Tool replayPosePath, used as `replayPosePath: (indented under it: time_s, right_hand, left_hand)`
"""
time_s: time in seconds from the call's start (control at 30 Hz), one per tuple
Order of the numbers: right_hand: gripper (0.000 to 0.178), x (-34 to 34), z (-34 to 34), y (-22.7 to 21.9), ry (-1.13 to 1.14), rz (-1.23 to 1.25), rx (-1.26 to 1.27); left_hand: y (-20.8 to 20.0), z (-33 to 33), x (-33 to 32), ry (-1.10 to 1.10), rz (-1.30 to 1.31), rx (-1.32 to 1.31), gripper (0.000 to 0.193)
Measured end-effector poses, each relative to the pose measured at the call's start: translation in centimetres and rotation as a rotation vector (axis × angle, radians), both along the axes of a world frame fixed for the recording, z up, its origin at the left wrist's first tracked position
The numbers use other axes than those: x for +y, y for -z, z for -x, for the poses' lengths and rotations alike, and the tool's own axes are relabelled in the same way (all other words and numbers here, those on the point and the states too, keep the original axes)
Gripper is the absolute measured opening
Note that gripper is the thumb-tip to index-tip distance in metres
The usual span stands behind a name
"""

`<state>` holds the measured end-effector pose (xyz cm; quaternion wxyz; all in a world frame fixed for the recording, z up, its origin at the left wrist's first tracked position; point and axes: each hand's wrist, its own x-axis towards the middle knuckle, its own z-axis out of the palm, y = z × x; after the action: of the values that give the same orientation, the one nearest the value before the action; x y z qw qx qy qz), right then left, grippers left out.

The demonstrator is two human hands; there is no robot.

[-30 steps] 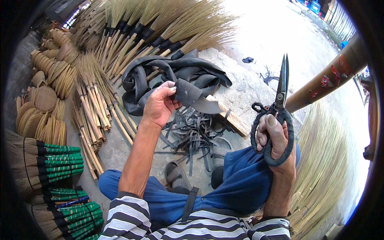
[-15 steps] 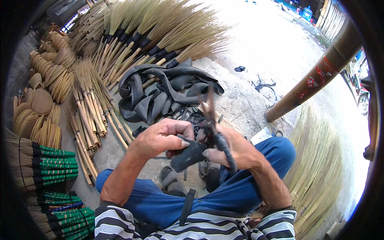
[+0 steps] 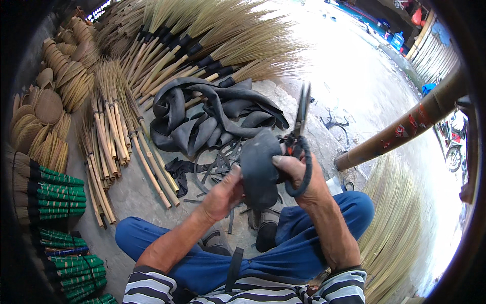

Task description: The person sits cross-legged on the floor and uses shears to cut a long black rubber strip into smaller pieces. The person repeatedly folds the rubber strip and cuts it, accumulating a pile of cut pieces on the floor.

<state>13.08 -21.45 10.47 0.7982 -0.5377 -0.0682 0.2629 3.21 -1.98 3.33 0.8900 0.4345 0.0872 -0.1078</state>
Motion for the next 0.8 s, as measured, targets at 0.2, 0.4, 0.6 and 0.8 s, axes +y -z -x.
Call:
replayPosePath:
  time_s: [0.2, 0.4, 0.6, 0.8]
  right_hand:
    - [0.023, -0.2, -1.4, 2.4, 0.218, -0.119, 0.139]
    - [0.020, -1.4, -2.1, 4.0, 0.298, 0.012, 0.114]
    - [0.026, -1.9, -1.7, 6.5, 0.237, 0.337, -0.054]
    - [0.023, -1.0, 1.7, 7.9, -0.115, 0.303, 0.036]
  left_hand:
    - [2.0, 1.8, 0.0, 0.445, -0.229, -0.070, 0.051]
    - [4.8, 3.8, -3.3, 0.908, -0.519, 0.136, 0.043]
    - [2.5, 3.3, -3.3, 0.468, -0.167, 0.038, 0.030]
    - [2.6, -0.2, -1.2, -0.108, -0.001, 0.038, 0.026]
